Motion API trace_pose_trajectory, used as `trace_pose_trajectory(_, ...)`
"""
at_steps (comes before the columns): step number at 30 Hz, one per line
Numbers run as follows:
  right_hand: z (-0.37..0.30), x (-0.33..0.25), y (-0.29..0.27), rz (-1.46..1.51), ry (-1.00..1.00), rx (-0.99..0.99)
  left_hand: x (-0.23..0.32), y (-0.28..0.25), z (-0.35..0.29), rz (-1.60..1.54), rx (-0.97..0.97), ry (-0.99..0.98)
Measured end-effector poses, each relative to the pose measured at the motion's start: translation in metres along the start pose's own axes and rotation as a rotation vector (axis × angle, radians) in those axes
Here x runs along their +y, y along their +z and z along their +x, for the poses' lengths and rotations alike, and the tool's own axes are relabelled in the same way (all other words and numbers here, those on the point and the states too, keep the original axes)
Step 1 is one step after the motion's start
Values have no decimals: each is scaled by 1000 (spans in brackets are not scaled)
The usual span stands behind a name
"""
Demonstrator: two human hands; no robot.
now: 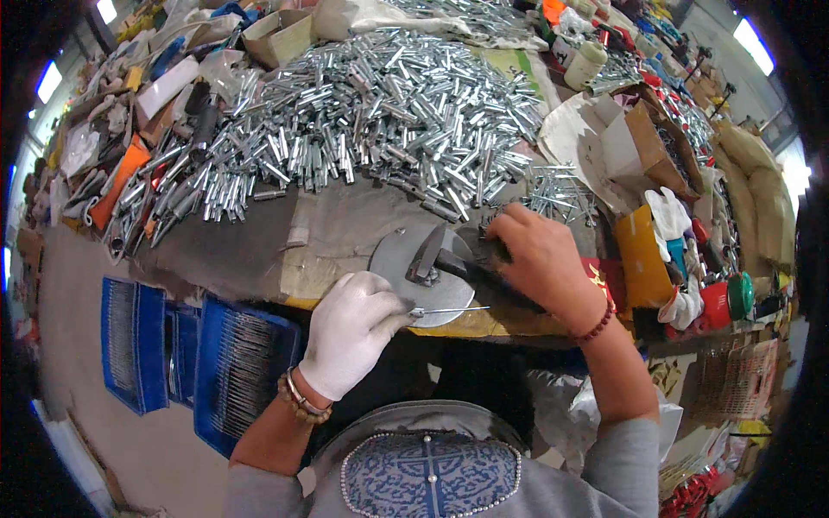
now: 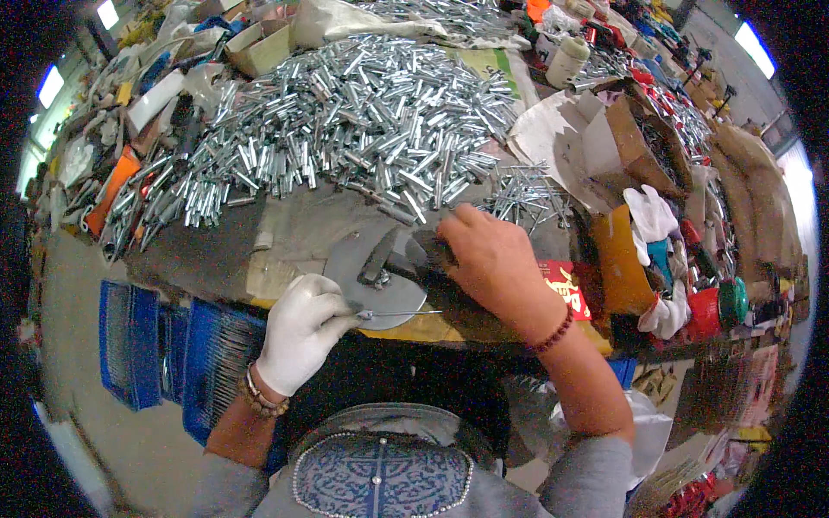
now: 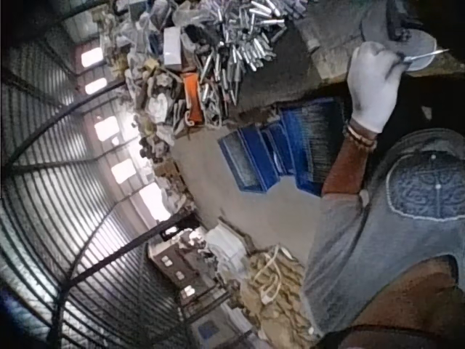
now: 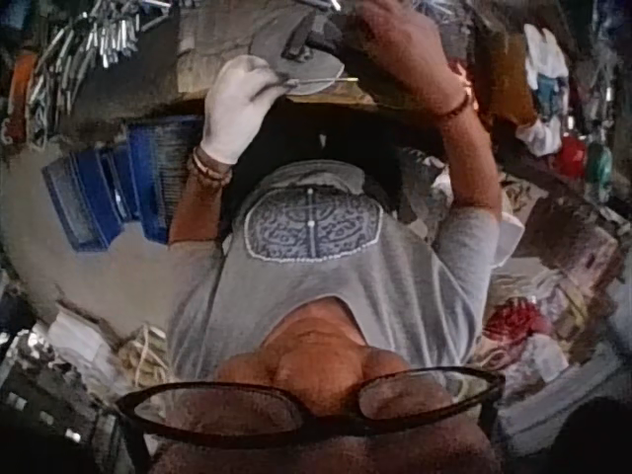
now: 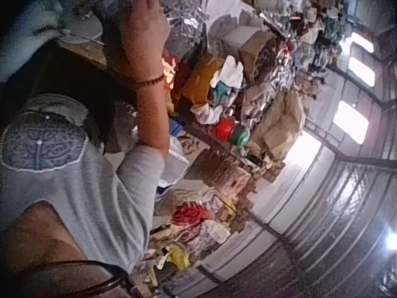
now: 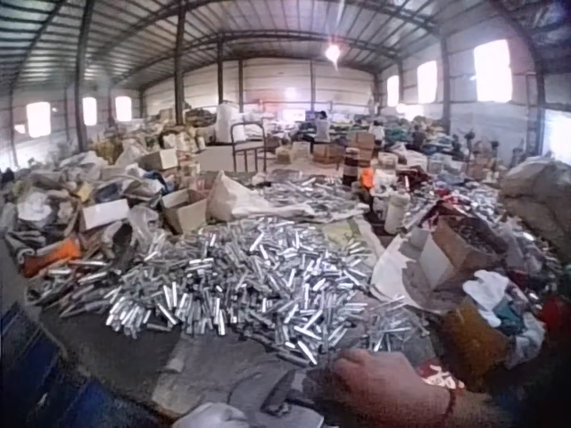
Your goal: The person assembles small metal components by hand, using a hammer to secure metal pins, metal rings, and fasteners into an assembly jig.
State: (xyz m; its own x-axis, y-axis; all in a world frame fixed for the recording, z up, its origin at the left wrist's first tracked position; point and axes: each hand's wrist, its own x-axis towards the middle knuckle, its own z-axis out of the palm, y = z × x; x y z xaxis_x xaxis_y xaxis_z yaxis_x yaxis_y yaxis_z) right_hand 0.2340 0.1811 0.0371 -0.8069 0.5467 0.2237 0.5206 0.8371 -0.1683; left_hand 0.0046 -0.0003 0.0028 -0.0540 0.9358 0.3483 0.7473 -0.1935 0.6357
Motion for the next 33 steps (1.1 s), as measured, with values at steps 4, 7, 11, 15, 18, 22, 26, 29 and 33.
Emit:
trace_pose_trajectory(4,-17,-29,-1,513,151,66,-4,2,-3,0,27,0)
trace_pose_trajectory(7,-28,-59,8,626,148,73,-4,1,-3,-4,17,-1)
trace_pose_trajectory(11,-36,-75,14,701,81,105,-5,2,-3,4,14,9)
trace_pose_trajectory(15,-35,-89,23,722,72,170,-4,1,-4,25,11,-12)
trace_pose_trajectory(18,-36,-89,35,718,60,207,-5,2,-5,15,22,-12)
trace_pose_trajectory(22,-33,-90,41,617,-4,262,-5,1,-3,-1,20,7)
trace_pose_trajectory(26,-35,-93,44,666,59,245,-6,2,-3,4,6,1)
trace_pose_trajectory(29,-34,-92,40,617,50,213,-3,0,-3,12,-4,-11)
trace_pose_trajectory(33,-29,-96,31,541,-9,165,-4,-1,-4,39,4,13)
